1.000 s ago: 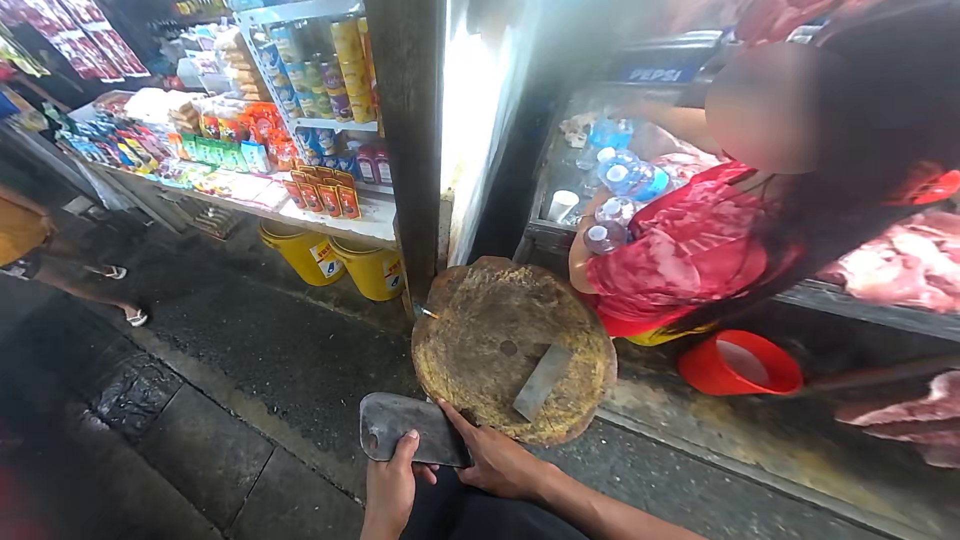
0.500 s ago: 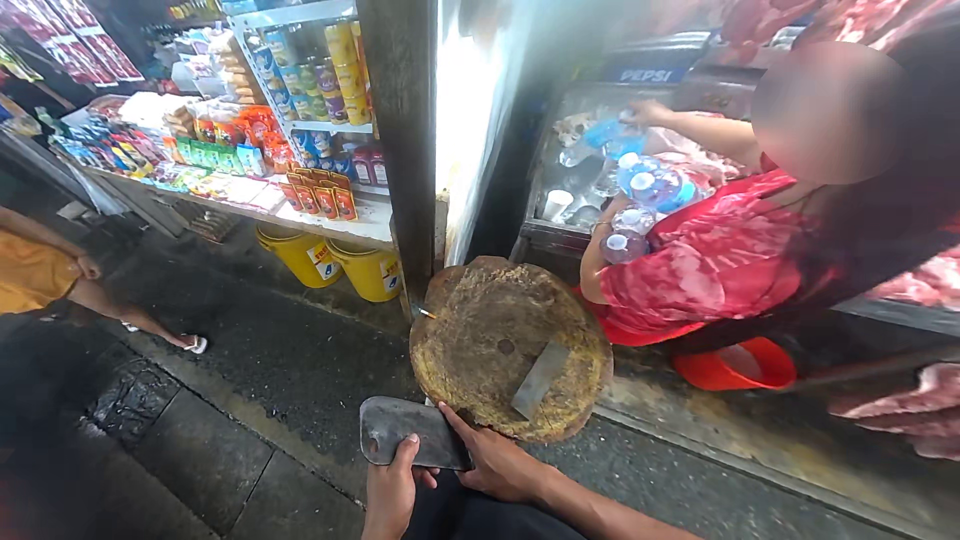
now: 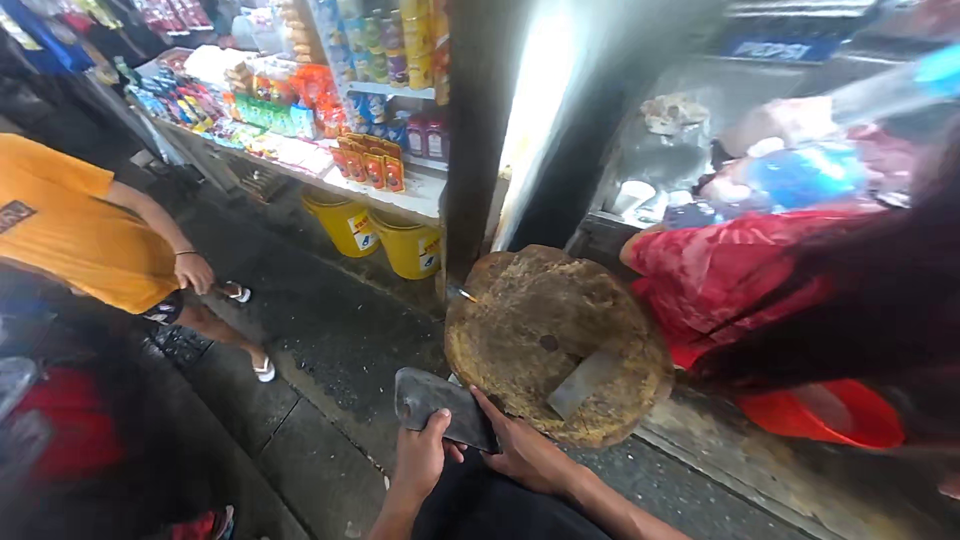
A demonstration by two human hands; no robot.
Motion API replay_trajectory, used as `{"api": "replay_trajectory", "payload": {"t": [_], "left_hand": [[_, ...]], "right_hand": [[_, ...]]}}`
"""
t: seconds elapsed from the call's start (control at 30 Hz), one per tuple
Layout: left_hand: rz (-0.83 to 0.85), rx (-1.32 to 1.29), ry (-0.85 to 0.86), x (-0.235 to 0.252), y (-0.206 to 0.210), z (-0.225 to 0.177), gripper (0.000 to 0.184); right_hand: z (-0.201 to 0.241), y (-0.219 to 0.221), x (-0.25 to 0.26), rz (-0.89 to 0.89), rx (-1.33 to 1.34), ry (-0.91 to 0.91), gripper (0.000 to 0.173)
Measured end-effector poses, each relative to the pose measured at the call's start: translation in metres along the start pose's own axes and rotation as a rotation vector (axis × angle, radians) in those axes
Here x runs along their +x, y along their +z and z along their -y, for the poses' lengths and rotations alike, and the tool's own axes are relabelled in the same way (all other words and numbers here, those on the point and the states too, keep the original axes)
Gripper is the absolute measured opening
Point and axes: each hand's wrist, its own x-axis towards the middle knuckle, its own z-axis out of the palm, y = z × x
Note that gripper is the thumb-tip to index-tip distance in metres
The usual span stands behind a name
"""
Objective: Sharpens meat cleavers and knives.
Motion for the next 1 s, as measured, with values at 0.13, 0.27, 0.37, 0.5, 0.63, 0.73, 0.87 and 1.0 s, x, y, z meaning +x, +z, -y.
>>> {"api": "replay_trajectory", "payload": {"t": [0.13, 0.27, 0.37, 0.5, 0.63, 0.73, 0.87, 1.0], "left_hand": [[0.016, 0.018, -0.029, -0.001, 0.001, -0.004, 0.019], [0.042, 0.024, -0.025, -0.001, 0.002, -0.006, 0.019], [0.043, 0.021, -0.033, -0.002, 0.005, -0.007, 0.018], [0.054, 0.041, -0.047, 0.001, 0.01, -0.009, 0.019], [0.058, 0.048, -0.047, 0.005, 0.016, -0.006, 0.019], [0.04, 0.038, -0.039, 0.009, 0.024, -0.001, 0.019], [-0.005, 0.052, -0.023, 0.012, 0.036, 0.003, 0.019], [0.0, 0.061, -0.005, 0.015, 0.05, 0.007, 0.016]], "right_hand": [[0.002, 0.0, -0.002, -0.025, -0.034, 0.021, 0.112], [0.003, 0.0, -0.004, -0.054, -0.074, 0.039, 0.112], [0.002, -0.001, -0.007, -0.063, -0.075, 0.054, 0.113], [-0.003, -0.002, -0.008, -0.101, -0.053, 0.034, 0.11], [-0.01, -0.003, -0.01, -0.13, -0.027, 0.003, 0.109], [-0.014, -0.01, -0.012, -0.111, 0.003, 0.012, 0.109], [-0.02, -0.021, -0.018, -0.066, 0.065, 0.025, 0.11], [-0.034, -0.024, -0.022, -0.035, 0.083, 0.007, 0.113]]}}
